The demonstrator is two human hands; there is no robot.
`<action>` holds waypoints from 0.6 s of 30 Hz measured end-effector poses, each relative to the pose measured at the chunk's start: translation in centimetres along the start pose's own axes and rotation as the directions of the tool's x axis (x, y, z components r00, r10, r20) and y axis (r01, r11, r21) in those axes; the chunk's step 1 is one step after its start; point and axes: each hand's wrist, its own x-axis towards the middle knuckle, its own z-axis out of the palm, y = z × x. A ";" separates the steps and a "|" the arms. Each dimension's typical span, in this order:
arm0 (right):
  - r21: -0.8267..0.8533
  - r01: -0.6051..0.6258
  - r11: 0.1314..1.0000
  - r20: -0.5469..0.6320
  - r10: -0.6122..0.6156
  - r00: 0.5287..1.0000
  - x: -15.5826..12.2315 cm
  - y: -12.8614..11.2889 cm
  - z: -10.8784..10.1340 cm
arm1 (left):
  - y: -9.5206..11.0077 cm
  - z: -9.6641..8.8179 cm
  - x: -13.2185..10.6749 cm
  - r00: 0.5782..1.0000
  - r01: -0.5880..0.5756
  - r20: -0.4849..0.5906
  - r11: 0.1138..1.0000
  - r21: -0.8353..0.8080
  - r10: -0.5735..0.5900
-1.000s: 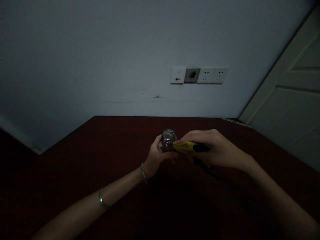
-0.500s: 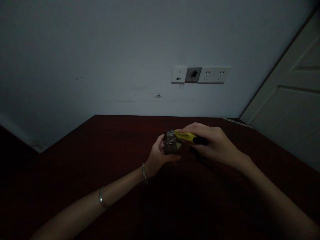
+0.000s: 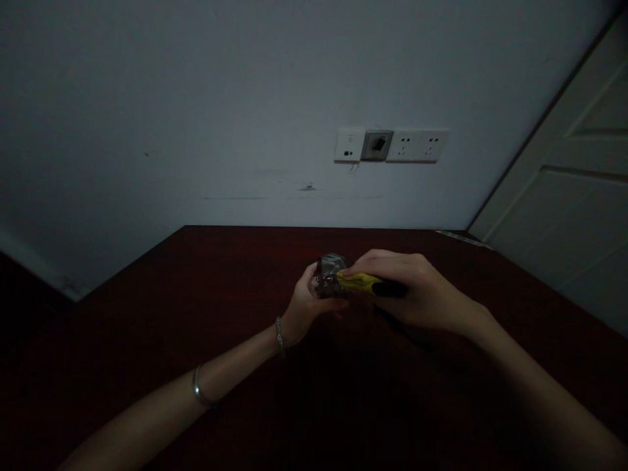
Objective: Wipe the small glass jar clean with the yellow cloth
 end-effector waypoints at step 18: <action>-0.126 0.009 0.992 0.015 -0.007 1.000 0.3 -0.3 0.8 | -0.8 0.4 0.3 0.997 -0.070 -0.032 0.996 0.047 0.072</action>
